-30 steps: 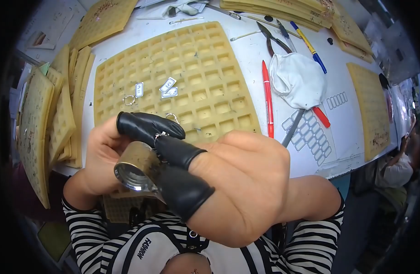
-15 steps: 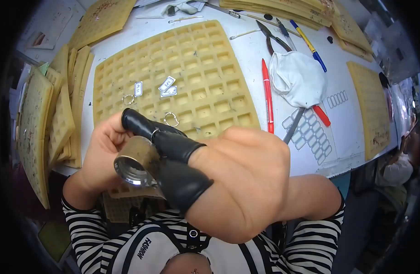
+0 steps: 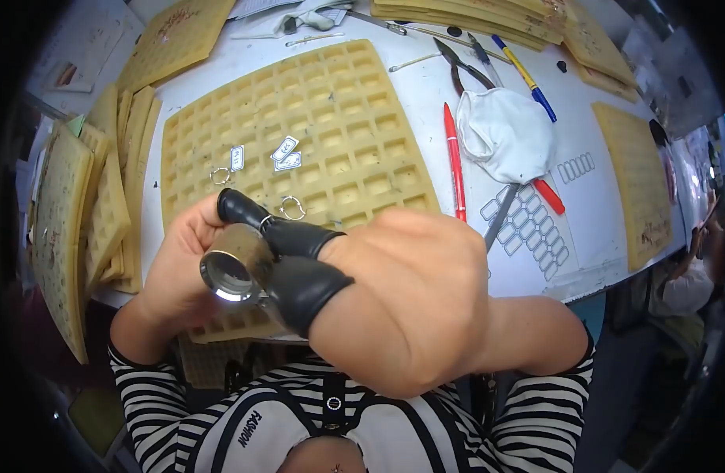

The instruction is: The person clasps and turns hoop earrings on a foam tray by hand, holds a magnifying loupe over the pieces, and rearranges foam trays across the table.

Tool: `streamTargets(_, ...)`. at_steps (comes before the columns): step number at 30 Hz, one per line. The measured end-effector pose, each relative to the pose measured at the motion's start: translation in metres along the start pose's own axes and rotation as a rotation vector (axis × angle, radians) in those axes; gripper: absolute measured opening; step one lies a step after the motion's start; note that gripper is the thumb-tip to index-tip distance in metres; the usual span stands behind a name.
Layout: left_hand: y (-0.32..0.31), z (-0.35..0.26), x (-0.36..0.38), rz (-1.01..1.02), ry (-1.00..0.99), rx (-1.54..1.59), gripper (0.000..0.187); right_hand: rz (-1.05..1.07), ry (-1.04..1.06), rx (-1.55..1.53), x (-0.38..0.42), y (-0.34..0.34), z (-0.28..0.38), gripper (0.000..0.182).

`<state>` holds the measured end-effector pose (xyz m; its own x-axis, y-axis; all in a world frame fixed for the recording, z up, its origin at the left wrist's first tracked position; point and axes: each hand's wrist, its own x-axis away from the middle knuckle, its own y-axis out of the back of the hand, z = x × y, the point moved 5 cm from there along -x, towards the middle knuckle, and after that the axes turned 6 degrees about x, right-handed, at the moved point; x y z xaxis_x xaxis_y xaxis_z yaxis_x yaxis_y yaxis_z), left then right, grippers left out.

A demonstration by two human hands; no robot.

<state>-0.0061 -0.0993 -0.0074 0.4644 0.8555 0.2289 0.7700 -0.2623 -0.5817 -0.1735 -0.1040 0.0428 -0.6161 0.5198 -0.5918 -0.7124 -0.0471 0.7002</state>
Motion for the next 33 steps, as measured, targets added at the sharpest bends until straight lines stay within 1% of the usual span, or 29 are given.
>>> streamTargets(1,-0.001,0.0,-0.001,0.001,-0.001,-0.002,0.023,-0.002,0.001,0.002,-0.001,0.003,0.001,0.032)
streamTargets(3,-0.004,-0.001,-0.002,0.03,0.037,0.113,0.021,0.173,0.017,0.109,-0.005,0.006,0.005,0.03)
streamTargets(4,-0.004,-0.002,-0.004,0.034,0.061,0.088,0.019,0.172,0.033,0.11,-0.005,0.008,0.005,0.03)
streamTargets(6,-0.002,-0.001,-0.006,0.064,0.103,0.096,0.018,-0.024,-0.039,0.123,-0.004,0.019,-0.002,0.028)
streamTargets(8,-0.003,-0.003,-0.008,0.02,0.121,0.127,0.019,-0.346,0.01,0.192,-0.007,0.022,-0.018,0.022)
streamTargets(10,-0.002,-0.006,-0.009,0.001,0.113,0.107,0.02,-0.238,-0.172,0.292,-0.009,0.034,-0.038,0.017)
streamTargets(11,-0.002,-0.006,-0.01,-0.004,0.102,0.106,0.02,-0.221,-0.292,0.34,-0.008,0.038,-0.051,0.014)
streamTargets(12,0.0,-0.005,-0.011,-0.052,0.106,0.125,0.019,-0.203,-0.414,0.388,-0.007,0.041,-0.065,0.011)
streamTargets(13,0.002,-0.004,-0.011,-0.099,0.114,0.146,0.018,-0.134,-0.539,0.408,-0.003,0.045,-0.08,0.008)
streamTargets(15,0.001,-0.005,-0.011,-0.101,0.135,0.156,0.018,-0.146,-0.601,0.397,0.004,0.048,-0.101,0.012)
streamTargets(17,0.001,-0.005,-0.011,-0.101,0.15,0.162,0.018,-0.154,-0.622,0.364,0.004,0.046,-0.101,0.014)
streamTargets(19,0.001,-0.002,-0.011,-0.085,0.178,0.146,0.017,-0.2,-0.402,0.248,-0.003,0.037,-0.075,0.016)
streamTargets(20,0.0,-0.002,-0.011,-0.078,0.154,0.13,0.017,-0.201,-0.325,0.213,-0.001,0.029,-0.067,0.018)
streamTargets(22,-0.002,0.0,-0.01,-0.05,0.141,0.117,0.018,-0.194,-0.073,0.189,0.0,0.016,-0.044,0.019)
streamTargets(24,-0.002,0.0,-0.009,-0.068,0.154,0.093,0.022,0.02,0.012,0.219,-0.007,0.012,-0.019,0.021)
streamTargets(25,-0.002,-0.001,-0.009,-0.018,0.16,0.073,0.021,-0.059,0.163,0.14,-0.007,0.007,-0.018,0.021)
streamTargets(26,-0.003,-0.001,-0.009,0.033,0.165,0.052,0.021,-0.158,0.217,0.14,-0.007,0.003,-0.012,0.03)
streamTargets(27,-0.003,-0.001,-0.008,0.024,0.163,0.051,0.021,-0.155,0.21,0.142,-0.007,0.002,-0.011,0.03)
streamTargets(29,-0.005,-0.002,-0.007,0.022,0.155,0.025,0.021,-0.096,0.267,0.161,-0.005,-0.001,-0.007,0.025)
streamTargets(33,-0.005,-0.003,-0.007,0.012,0.154,0.041,0.024,-0.082,0.272,0.193,-0.001,-0.003,-0.011,0.024)
